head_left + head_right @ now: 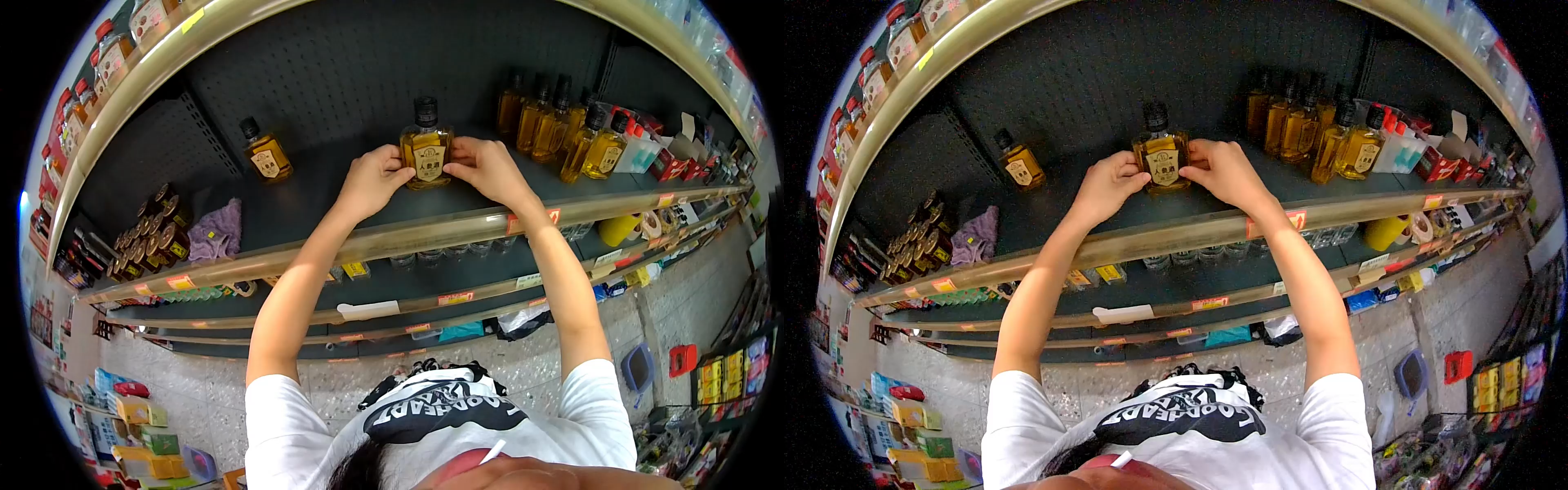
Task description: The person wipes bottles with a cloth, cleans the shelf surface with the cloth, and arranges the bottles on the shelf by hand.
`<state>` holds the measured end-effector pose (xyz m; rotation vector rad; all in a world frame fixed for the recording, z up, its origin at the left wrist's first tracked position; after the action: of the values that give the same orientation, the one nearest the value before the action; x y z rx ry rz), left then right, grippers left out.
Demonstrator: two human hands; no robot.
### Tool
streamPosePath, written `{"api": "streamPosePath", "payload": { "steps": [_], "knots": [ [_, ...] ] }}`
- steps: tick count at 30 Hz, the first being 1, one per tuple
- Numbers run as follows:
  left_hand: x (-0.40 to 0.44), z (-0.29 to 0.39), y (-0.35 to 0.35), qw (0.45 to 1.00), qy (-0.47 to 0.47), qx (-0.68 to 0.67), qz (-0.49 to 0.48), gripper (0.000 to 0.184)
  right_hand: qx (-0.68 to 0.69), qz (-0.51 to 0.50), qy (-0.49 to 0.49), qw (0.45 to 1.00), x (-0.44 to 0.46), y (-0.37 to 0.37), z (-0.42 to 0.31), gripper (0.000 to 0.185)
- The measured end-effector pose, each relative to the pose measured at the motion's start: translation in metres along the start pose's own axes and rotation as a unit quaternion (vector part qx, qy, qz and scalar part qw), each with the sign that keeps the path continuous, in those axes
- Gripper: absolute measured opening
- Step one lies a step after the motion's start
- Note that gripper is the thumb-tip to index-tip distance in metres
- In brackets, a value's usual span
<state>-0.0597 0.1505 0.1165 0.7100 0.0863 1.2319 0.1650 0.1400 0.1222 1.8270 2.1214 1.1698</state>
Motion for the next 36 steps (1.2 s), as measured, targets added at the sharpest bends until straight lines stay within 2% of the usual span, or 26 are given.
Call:
{"api": "streamPosePath", "payload": {
  "steps": [4,8,17,20,26,36],
  "knots": [
    [0.002,-0.007,-0.001,1.000,-0.025,0.005,0.008,0.032,-0.041,0.010,0.007,0.999,-0.001,0.001,-0.001,0.035],
    [-0.002,0.001,0.001,1.000,0.003,0.003,-0.014,0.033,-0.002,0.029,0.034,0.999,-0.002,-0.002,0.003,0.030],
    [0.000,-0.004,-0.001,1.000,0.016,0.008,-0.008,0.035,-0.016,0.029,0.048,0.998,-0.002,-0.003,0.003,0.028],
    [-0.001,-0.005,-0.003,1.000,0.010,-0.002,0.019,0.034,-0.031,0.012,0.025,0.999,-0.005,-0.001,-0.005,0.038],
    [-0.002,-0.005,-0.003,1.000,-0.003,-0.024,0.019,0.033,-0.054,0.037,0.052,0.997,-0.003,-0.003,0.001,0.029],
    [-0.003,-0.003,-0.002,1.000,-0.006,-0.014,-0.001,0.032,-0.074,0.040,0.057,0.995,-0.003,-0.004,0.000,0.034]
  ]
}}
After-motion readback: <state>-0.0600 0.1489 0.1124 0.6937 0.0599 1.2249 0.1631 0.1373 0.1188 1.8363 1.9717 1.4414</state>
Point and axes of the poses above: each hand's wrist, its own x-axis towards the middle knuckle, its own y-axis out of the back of the hand, z = x × y, the point moved 1 cm from there along x, towards the middle knuckle, and after that the axes turned 3 degrees about -y, right-handed, at the moved point
